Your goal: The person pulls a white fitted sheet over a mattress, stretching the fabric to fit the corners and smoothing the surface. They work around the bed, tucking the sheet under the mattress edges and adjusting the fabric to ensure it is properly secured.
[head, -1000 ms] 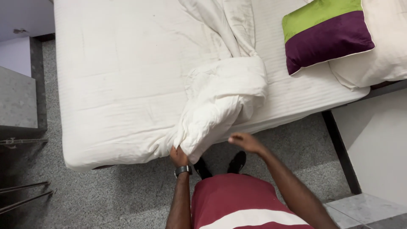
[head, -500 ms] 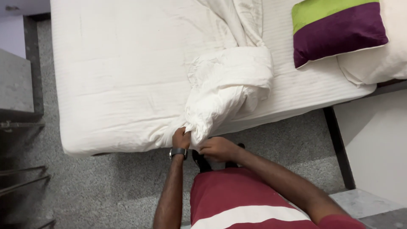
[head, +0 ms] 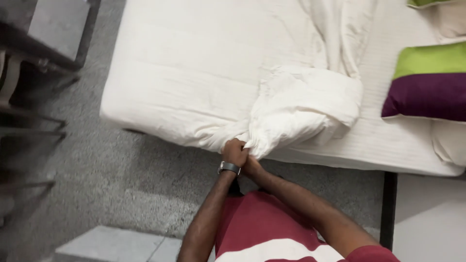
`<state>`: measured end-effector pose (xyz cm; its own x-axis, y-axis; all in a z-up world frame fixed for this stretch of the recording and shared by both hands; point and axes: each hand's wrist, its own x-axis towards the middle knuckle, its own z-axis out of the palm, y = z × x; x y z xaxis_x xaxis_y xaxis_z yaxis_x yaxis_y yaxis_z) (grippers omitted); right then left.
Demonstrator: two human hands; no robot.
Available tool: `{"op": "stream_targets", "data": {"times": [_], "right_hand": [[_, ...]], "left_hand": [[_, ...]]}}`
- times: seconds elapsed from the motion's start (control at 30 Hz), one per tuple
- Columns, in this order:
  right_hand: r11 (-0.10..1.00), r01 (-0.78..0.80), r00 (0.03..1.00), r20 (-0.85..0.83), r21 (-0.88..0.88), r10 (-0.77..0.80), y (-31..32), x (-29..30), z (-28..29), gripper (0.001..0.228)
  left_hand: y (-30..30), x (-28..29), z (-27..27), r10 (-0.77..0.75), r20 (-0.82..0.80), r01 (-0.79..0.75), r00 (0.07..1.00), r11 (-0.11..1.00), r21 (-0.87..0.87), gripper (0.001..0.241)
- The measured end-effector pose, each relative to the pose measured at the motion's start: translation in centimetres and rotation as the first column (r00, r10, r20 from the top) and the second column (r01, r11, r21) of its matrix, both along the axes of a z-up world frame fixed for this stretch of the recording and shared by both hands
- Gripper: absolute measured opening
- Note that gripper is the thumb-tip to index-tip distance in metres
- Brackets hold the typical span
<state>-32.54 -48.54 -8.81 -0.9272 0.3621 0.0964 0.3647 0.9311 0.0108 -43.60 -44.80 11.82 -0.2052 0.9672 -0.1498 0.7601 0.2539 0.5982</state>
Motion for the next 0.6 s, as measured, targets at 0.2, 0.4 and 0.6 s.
{"op": "stream_targets", "data": {"times": [0.2, 0.4, 0.6], "right_hand": [[0.995, -0.088, 0.923, 0.378, 0.041, 0.066, -0.5, 1.1, 2.0, 0.032], [0.876, 0.217, 0.966, 0.225, -0.431, -0.128, -1.1, 3.9, 5.6, 0.007], [0.754, 0.368, 0.91, 0.376, -0.544, -0.174, 0.2, 1.7, 13.7, 0.013]], "left_hand": [[-6.4, -1.9, -3.7, 0.314, 0.4, -0.307, 0.861, 0.948, -0.082, 0.032], [-13.5, -3.9, -16.0, 0.636, 0.573, -0.394, 0.517, 0.771, -0.5, 0.029], [-13.8, -2.4, -15.9, 0.853, 0.384, -0.197, 0.354, 0.47, -0.861, 0.059]]}}
